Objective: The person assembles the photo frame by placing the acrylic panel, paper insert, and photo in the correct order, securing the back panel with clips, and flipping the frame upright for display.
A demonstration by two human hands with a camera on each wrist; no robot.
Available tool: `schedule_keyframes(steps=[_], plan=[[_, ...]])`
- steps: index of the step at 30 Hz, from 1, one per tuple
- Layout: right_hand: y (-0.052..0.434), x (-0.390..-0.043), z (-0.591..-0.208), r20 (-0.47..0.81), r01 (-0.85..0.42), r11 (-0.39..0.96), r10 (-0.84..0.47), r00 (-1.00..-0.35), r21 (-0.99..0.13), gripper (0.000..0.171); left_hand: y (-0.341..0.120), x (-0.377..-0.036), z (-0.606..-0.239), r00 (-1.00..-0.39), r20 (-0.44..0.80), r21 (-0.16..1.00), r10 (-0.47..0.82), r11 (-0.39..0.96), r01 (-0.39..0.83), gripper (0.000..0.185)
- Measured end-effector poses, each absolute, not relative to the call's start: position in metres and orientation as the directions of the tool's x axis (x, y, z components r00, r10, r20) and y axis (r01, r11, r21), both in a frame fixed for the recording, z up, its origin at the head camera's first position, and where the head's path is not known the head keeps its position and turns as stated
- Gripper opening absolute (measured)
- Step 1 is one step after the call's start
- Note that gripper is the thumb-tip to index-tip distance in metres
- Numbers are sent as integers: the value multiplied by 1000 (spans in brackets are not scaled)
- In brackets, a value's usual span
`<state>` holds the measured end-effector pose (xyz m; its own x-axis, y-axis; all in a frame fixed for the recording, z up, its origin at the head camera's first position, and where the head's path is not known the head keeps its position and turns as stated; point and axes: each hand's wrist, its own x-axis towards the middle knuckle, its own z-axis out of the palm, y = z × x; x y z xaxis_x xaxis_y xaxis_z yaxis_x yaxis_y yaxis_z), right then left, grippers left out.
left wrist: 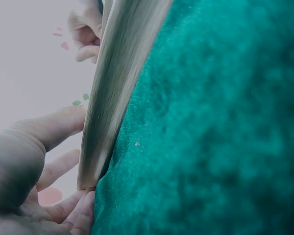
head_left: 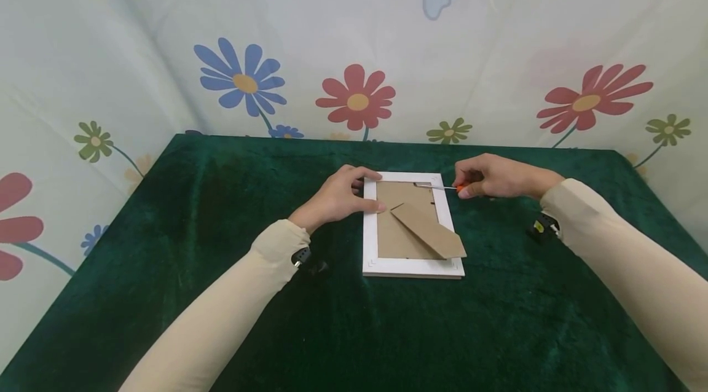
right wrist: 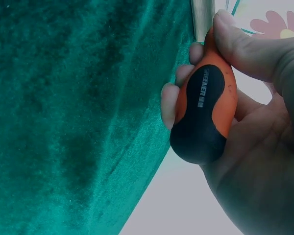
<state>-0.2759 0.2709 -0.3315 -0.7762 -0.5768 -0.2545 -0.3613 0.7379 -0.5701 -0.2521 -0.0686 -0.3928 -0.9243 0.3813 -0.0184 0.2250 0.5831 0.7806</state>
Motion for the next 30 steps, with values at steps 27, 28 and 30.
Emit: schedule_keyframes(steps=[27, 28, 30], plan=[[238, -252, -352, 6, -350, 657, -465, -885, -668, 29, -72, -251, -394, -915, -13, 780, 403, 576, 243, 65], [236, -252, -353, 16, -354, 648, -466, -885, -675, 29, -72, -251, -394, -915, -13, 778, 403, 578, 244, 65], [233, -251, -355, 35, -371, 630, -478, -878, -682, 26, -72, -251, -394, -913, -12, 774, 407, 582, 249, 66]])
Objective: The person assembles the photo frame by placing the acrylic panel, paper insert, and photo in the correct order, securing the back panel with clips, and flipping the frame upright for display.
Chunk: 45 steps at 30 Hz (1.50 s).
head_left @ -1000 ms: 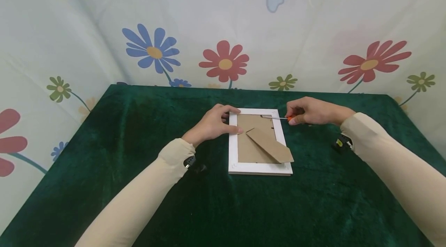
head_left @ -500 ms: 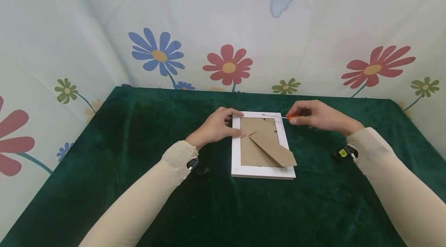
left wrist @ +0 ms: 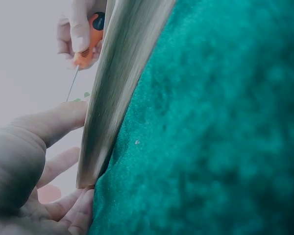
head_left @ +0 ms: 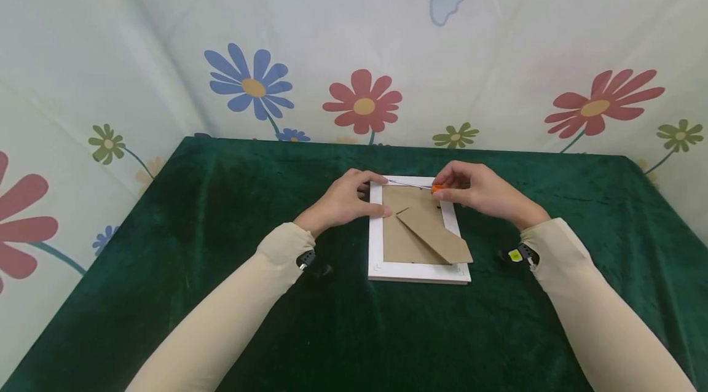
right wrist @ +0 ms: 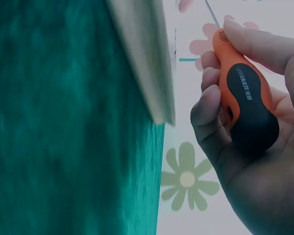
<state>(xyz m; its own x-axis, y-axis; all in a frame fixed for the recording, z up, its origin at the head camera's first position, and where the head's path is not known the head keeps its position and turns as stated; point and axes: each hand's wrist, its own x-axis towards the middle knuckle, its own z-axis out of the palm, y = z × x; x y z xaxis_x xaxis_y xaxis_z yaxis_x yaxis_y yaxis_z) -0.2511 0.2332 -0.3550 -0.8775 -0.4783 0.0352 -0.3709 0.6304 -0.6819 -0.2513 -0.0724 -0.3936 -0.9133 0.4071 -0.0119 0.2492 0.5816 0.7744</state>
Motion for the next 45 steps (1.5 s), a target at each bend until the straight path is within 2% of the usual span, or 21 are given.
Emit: schedule_keyframes(steps=[5, 12, 24, 45], plan=[[229, -251, -358, 75, -419, 603, -511, -857, -679, 21, -73, -253, -394, -912, -7, 767, 411, 587, 259, 68], [229, -248, -363, 82, -425, 621, -502, -861, -659, 18, -74, -255, -395, -898, 15, 743, 440, 596, 304, 70], [228, -246, -365, 109, -432, 619, -489, -866, -656, 22, -78, -258, -398, -883, 10, 730, 469, 600, 327, 75], [225, -243, -361, 144, -516, 629, -545, -826, -582, 22, -75, -255, -396, -891, 8, 737, 454, 600, 312, 74]])
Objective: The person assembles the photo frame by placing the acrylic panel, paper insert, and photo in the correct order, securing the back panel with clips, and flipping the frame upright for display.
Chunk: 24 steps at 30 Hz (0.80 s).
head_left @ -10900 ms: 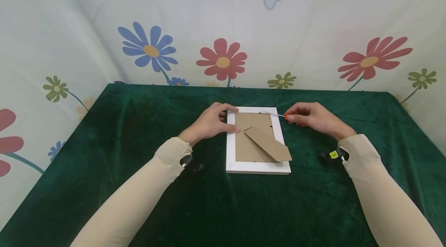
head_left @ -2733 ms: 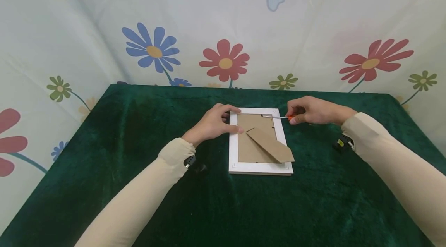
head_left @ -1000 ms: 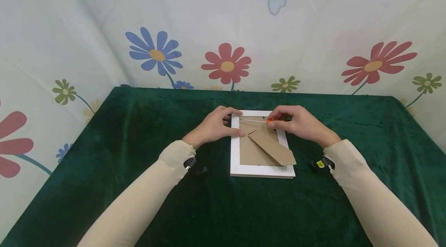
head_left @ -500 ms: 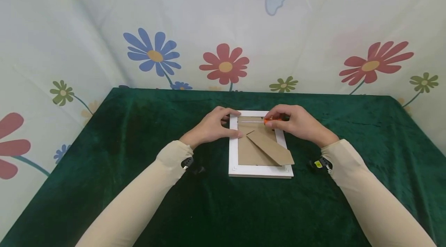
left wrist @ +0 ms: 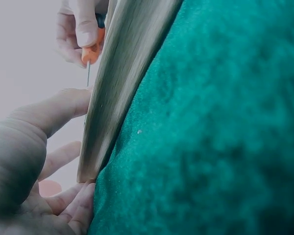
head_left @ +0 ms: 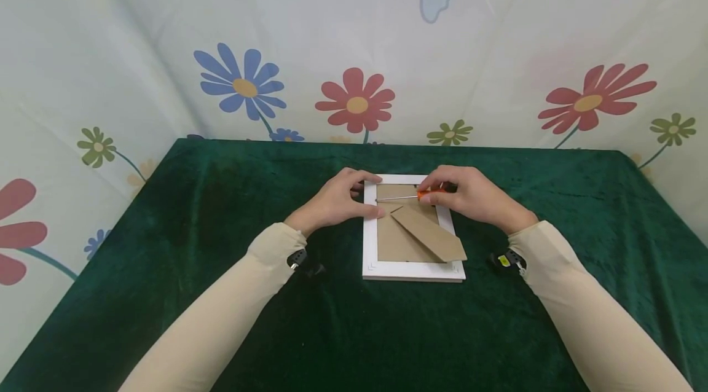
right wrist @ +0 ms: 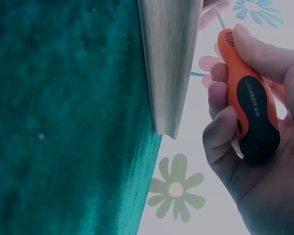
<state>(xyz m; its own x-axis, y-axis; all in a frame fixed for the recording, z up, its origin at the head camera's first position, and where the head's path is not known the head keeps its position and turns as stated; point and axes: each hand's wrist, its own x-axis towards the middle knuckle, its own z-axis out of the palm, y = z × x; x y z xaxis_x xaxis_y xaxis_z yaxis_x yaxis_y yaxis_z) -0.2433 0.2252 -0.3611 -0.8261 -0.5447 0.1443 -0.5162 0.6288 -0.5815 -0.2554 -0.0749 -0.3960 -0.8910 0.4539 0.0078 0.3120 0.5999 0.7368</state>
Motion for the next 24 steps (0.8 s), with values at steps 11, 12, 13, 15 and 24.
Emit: schedule_keyframes(steps=[11, 12, 13, 15, 24], plan=[[222, -244, -358, 128, -531, 628, -570, -812, -569, 20, -75, -255, -396, -894, 2, 737, 448, 604, 304, 73], [221, -244, -357, 125, -530, 628, -572, -811, -570, 20, -75, -255, -396, -894, 2, 736, 447, 604, 304, 73], [221, -243, -357, 124, -531, 627, -573, -810, -570, 20, -75, -255, -396, -894, 3, 736, 447, 605, 305, 73], [222, -243, -357, 121, -530, 626, -574, -809, -572, 19, -75, -254, -395, -895, 3, 736, 447, 605, 304, 73], [221, -244, -356, 114, -539, 627, -587, -801, -563, 17, -73, -255, -395, -896, 0, 733, 444, 609, 302, 73]])
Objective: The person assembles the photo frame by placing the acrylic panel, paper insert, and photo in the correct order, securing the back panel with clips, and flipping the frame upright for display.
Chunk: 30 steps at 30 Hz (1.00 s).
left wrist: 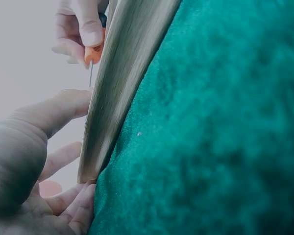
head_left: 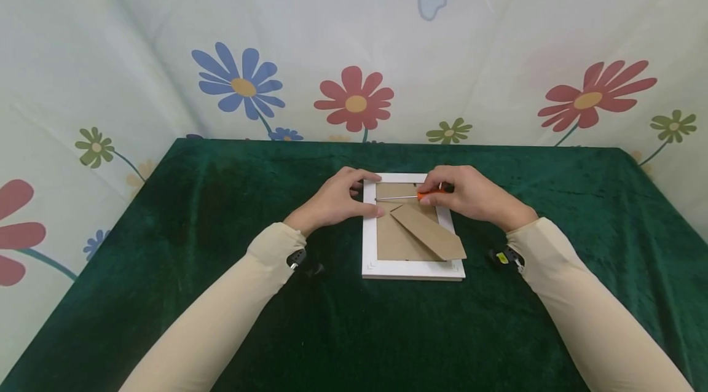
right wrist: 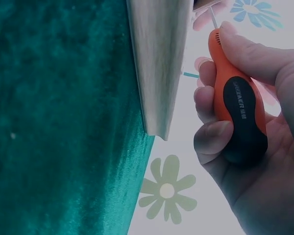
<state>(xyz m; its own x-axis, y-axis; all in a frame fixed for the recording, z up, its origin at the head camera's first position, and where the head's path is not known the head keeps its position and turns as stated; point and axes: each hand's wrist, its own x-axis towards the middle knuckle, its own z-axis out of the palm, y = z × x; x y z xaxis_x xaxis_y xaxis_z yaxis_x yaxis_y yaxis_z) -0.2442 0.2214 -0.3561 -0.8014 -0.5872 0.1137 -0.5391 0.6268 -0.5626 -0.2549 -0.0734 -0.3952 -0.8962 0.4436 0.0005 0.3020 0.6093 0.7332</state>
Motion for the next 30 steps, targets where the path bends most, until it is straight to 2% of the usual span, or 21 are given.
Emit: schedule_keyframes(steps=[30], plan=[[219, -242, -354, 98, -548, 640, -599, -795, -539, 13, -73, -255, -395, -900, -13, 733, 435, 617, 287, 72]])
